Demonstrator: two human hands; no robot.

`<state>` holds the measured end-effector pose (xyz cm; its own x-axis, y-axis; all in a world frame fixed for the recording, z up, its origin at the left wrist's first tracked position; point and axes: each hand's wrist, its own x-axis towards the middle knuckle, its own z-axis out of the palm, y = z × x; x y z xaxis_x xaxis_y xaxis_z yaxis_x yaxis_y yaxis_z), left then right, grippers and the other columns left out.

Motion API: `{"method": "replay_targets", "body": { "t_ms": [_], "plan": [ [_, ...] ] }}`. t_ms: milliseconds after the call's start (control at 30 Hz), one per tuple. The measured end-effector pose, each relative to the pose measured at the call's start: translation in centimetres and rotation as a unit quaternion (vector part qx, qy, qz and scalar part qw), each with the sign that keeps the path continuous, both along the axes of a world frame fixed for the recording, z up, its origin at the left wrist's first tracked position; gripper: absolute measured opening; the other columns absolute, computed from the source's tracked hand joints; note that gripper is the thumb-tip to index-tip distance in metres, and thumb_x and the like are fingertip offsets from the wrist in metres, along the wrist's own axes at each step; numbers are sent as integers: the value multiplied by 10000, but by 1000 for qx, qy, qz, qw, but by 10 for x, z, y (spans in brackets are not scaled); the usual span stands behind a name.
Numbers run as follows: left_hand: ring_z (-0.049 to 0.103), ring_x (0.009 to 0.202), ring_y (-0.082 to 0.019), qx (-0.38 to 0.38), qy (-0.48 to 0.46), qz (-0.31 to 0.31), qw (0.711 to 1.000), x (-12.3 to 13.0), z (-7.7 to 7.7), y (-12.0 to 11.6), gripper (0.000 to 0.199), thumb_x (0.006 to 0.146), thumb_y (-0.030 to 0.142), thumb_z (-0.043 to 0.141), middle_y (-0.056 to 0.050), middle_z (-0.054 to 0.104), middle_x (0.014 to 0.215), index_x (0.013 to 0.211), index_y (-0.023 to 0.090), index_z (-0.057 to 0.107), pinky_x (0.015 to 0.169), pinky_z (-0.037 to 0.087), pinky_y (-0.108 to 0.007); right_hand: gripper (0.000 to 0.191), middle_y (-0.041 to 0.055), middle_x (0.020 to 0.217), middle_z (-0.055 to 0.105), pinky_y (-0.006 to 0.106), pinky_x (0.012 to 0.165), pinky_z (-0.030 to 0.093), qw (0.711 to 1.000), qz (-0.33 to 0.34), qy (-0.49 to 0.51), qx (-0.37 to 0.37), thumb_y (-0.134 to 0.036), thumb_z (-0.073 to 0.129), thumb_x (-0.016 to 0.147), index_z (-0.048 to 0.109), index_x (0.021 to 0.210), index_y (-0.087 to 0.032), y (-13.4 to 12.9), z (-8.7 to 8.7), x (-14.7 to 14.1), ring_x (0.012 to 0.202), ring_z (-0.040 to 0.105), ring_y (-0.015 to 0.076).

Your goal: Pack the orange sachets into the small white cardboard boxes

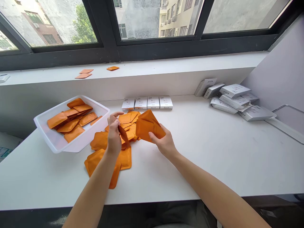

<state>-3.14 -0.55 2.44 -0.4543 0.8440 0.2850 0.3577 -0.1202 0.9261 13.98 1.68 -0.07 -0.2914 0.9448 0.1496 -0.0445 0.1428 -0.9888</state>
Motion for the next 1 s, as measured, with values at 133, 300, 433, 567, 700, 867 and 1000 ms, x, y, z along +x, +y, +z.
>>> {"method": "replay_targets", "body": {
  "t_ms": [133, 300, 433, 567, 700, 867, 1000],
  "plan": [
    [436, 1118, -243, 51, 173, -12, 984, 23, -13, -3, 344, 925, 362, 335, -88, 471, 1146, 1196, 250, 514, 1003, 353, -411, 171, 10, 852, 667, 289, 649, 534, 992, 124, -1, 17, -269, 565, 830, 596, 990, -220, -11, 2, -4, 744, 623, 167],
    [405, 1162, -245, 27, 249, -25, 968, 38, -17, -4, 456, 983, 436, 169, -92, 468, 1229, 1266, 269, 486, 1037, 273, -438, 104, 1, 791, 648, 302, 621, 527, 975, 224, 4, 2, -300, 564, 839, 592, 907, -226, -18, 0, -4, 709, 604, 169],
    [458, 1100, -235, 5, 159, -22, 987, 32, -15, 0, 512, 987, 462, 122, -74, 563, 1118, 1135, 256, 567, 1002, 323, -415, 192, 29, 870, 684, 355, 706, 548, 978, 206, 23, -31, -385, 610, 832, 624, 927, -219, -18, -3, -8, 797, 644, 205],
    [483, 1149, -215, 32, 129, -47, 990, 23, -13, 2, 416, 991, 435, 223, -81, 561, 1198, 1191, 228, 523, 1013, 356, -373, 319, 69, 924, 712, 378, 719, 554, 985, 115, 63, -116, -437, 683, 766, 649, 970, -193, 0, 3, 2, 820, 675, 239],
    [438, 1257, -238, 25, 268, -86, 959, 20, -10, 2, 426, 956, 434, 381, -111, 503, 1339, 1305, 199, 448, 1054, 329, -396, 387, 56, 935, 703, 297, 595, 520, 989, -13, 71, -131, -426, 694, 702, 624, 1008, -200, 37, 14, 32, 775, 663, 212],
    [319, 1371, -253, -11, 405, -158, 901, 28, -22, 1, 555, 917, 507, 433, -67, 371, 1496, 1401, 242, 372, 1141, 217, -437, 338, 62, 820, 692, 275, 546, 444, 958, 6, -269, -97, -469, 613, 737, 631, 901, -174, 55, 13, 49, 683, 624, 200],
    [252, 1406, -308, -112, 465, -227, 848, 32, -40, 0, 647, 879, 527, 483, -92, 331, 1524, 1427, 208, 353, 1141, 216, -489, 526, 73, 857, 694, 318, 620, 438, 866, -91, -490, 50, -651, 526, 770, 641, 1025, -205, 49, 9, 51, 752, 637, 240]
  ]
}}
